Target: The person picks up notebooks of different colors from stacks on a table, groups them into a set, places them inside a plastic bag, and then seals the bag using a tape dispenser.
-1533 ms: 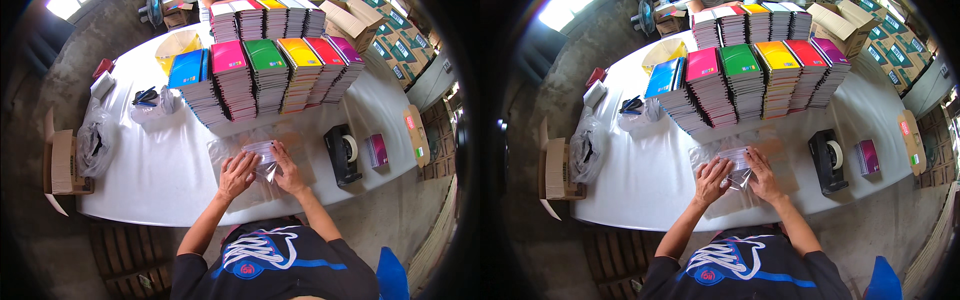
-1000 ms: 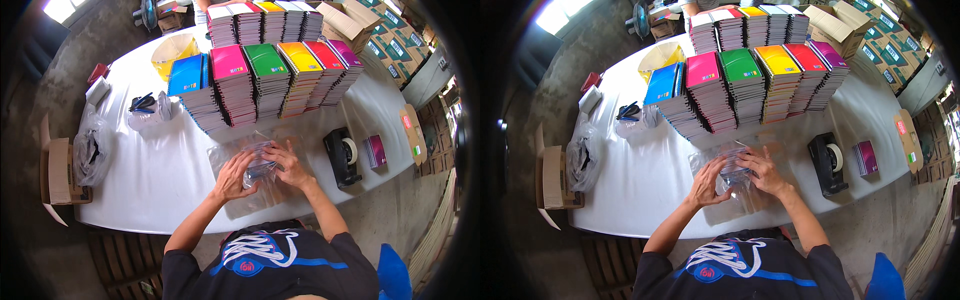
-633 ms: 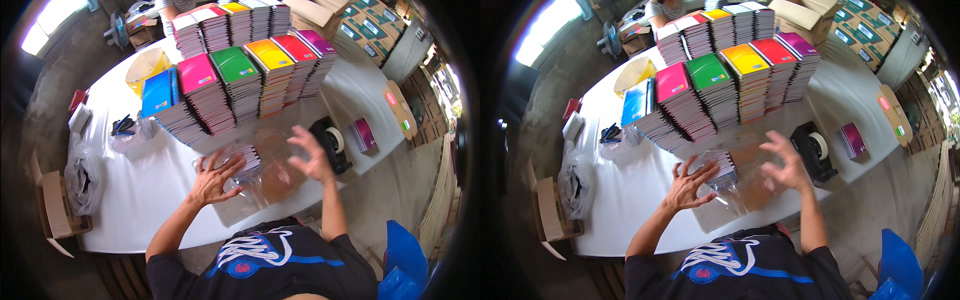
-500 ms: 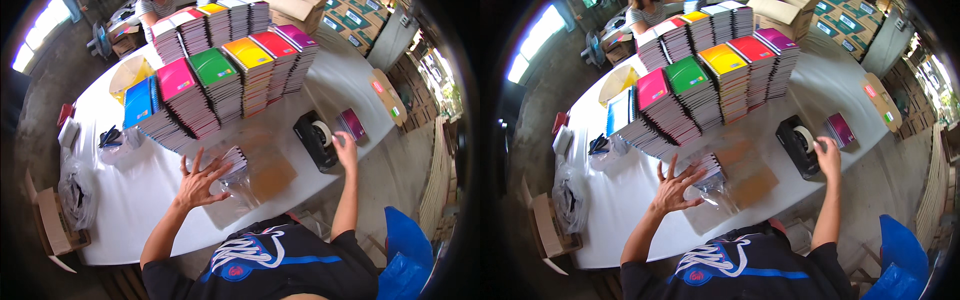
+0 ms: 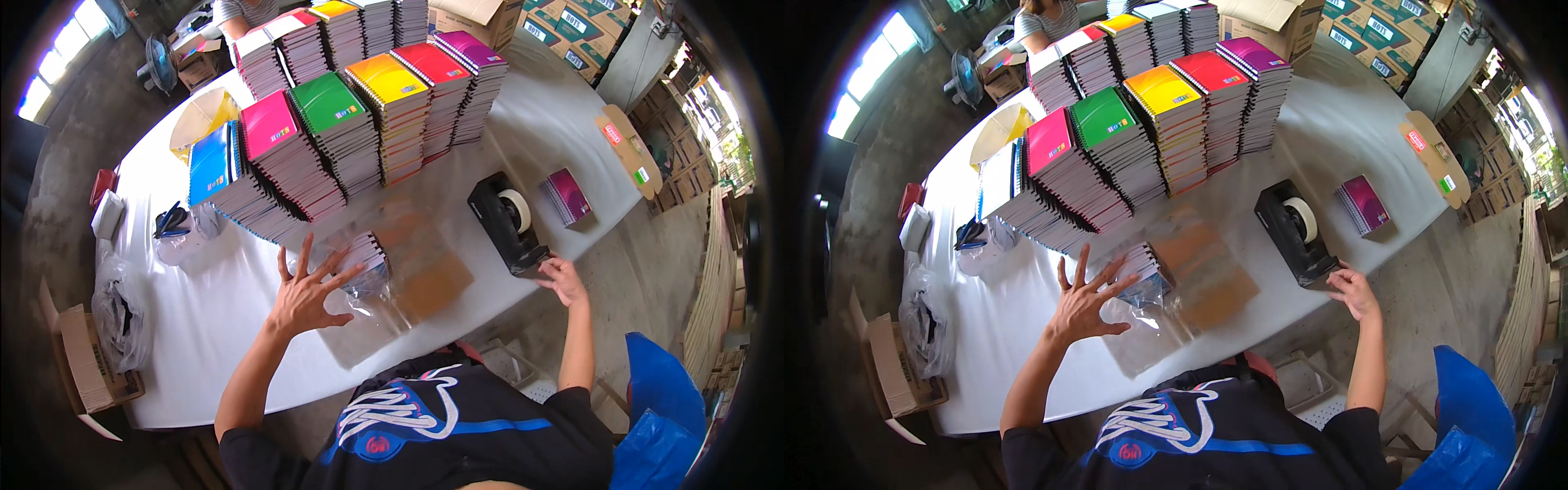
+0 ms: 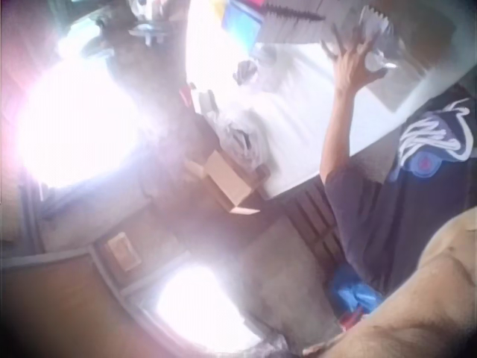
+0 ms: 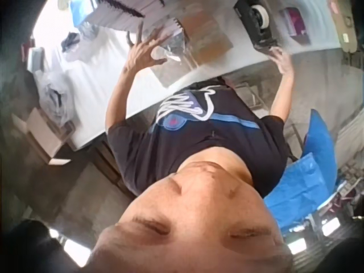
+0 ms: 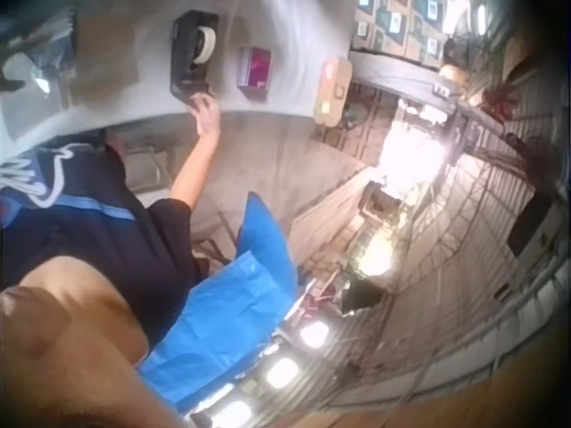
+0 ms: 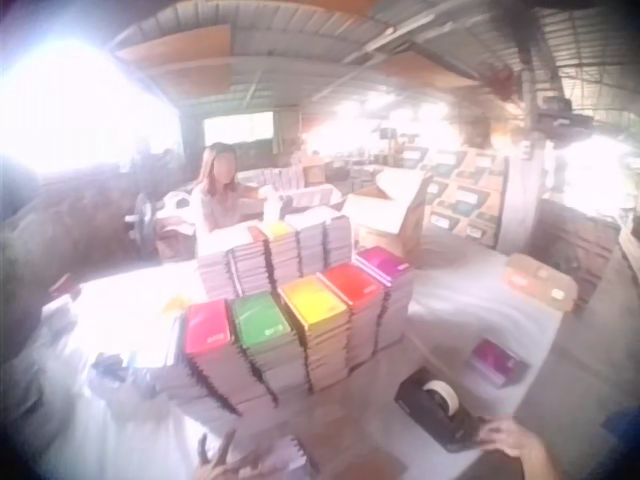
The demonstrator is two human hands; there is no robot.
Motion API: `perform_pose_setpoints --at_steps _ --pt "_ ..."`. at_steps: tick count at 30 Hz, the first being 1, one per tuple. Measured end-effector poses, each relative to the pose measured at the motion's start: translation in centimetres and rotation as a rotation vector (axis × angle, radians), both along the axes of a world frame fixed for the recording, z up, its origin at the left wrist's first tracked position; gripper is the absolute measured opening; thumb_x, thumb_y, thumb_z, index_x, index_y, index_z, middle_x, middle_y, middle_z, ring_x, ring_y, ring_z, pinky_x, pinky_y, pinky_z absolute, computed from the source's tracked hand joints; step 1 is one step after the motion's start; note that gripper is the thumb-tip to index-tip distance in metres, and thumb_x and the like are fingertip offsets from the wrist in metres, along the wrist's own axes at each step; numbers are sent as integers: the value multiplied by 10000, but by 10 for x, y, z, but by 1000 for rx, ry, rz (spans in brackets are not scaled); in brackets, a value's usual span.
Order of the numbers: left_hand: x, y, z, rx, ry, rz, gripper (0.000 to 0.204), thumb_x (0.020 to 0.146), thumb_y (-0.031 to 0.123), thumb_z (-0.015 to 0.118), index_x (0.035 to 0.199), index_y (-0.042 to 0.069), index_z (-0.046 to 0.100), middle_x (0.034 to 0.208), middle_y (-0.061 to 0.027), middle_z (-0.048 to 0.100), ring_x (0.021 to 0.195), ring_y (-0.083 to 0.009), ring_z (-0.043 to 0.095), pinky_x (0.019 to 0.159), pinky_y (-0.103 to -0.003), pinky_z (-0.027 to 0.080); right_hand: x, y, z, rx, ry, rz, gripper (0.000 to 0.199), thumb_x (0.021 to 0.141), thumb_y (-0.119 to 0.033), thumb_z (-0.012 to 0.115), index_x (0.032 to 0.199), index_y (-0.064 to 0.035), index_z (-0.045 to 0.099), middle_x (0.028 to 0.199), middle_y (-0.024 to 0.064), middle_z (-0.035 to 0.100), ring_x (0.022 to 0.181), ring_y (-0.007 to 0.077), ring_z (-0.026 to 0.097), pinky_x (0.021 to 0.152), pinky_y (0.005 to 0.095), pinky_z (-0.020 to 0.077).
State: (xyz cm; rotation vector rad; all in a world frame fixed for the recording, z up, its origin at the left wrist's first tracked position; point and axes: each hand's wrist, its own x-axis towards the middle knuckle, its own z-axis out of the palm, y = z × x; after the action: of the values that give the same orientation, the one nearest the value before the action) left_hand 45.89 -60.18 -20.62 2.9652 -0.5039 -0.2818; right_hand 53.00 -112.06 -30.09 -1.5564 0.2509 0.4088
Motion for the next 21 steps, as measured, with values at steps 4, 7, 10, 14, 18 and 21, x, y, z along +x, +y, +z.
perform_pose_setpoints --at_steps 4,7,10,14,18,21 --pt "-2 3 2 10 18 -15 935 550 566 756 1368 471 313 1497 74 236 1397 -372 -47 1016 -695 -49 -6 25 20 -1040 -638 -279 196 830 -188 664 929 -19 683 929 32 596 818 132 572 647 300 469" --pt "2 2 4 47 27 -64 970 553 538 771 1374 506 255 1500 73 226 1401 -357 -38 1014 -713 -16 8 71 57 -625 -579 -135 281 827 -173 663 1067 -27 654 705 24 639 622 60 552 515 213 421" --pt "2 5 6 43 26 -80 979 551 540 771 1372 521 238 1504 75 212 1398 -365 -34 1014 -717 -10 21 176 131 -123 -293 362 537 826 -148 658 1322 -65 472 637 9 622 503 16 488 445 180 362" --pt "1 10 3 68 14 -94 1028 527 507 787 1372 540 202 1507 84 195 1395 -376 -41 1019 -719 -6 43 285 151 -99 -295 938 792 803 -119 678 1452 -134 224 599 17 606 510 37 486 458 200 380" --pt "4 13 -2 -1 43 -95 999 516 456 794 1354 543 258 1513 91 173 1393 -376 -77 1023 -715 -19 52 348 136 -213 -318 1112 835 783 -113 688 1456 -149 197 630 46 632 537 100 555 500 248 450" --pt "7 12 -2 -32 86 -80 990 510 424 789 1349 541 275 1517 86 160 1391 -379 -85 1019 -721 -25 58 370 109 -383 -412 1122 879 720 -157 727 1443 -161 227 777 136 677 682 265 656 647 360 523"
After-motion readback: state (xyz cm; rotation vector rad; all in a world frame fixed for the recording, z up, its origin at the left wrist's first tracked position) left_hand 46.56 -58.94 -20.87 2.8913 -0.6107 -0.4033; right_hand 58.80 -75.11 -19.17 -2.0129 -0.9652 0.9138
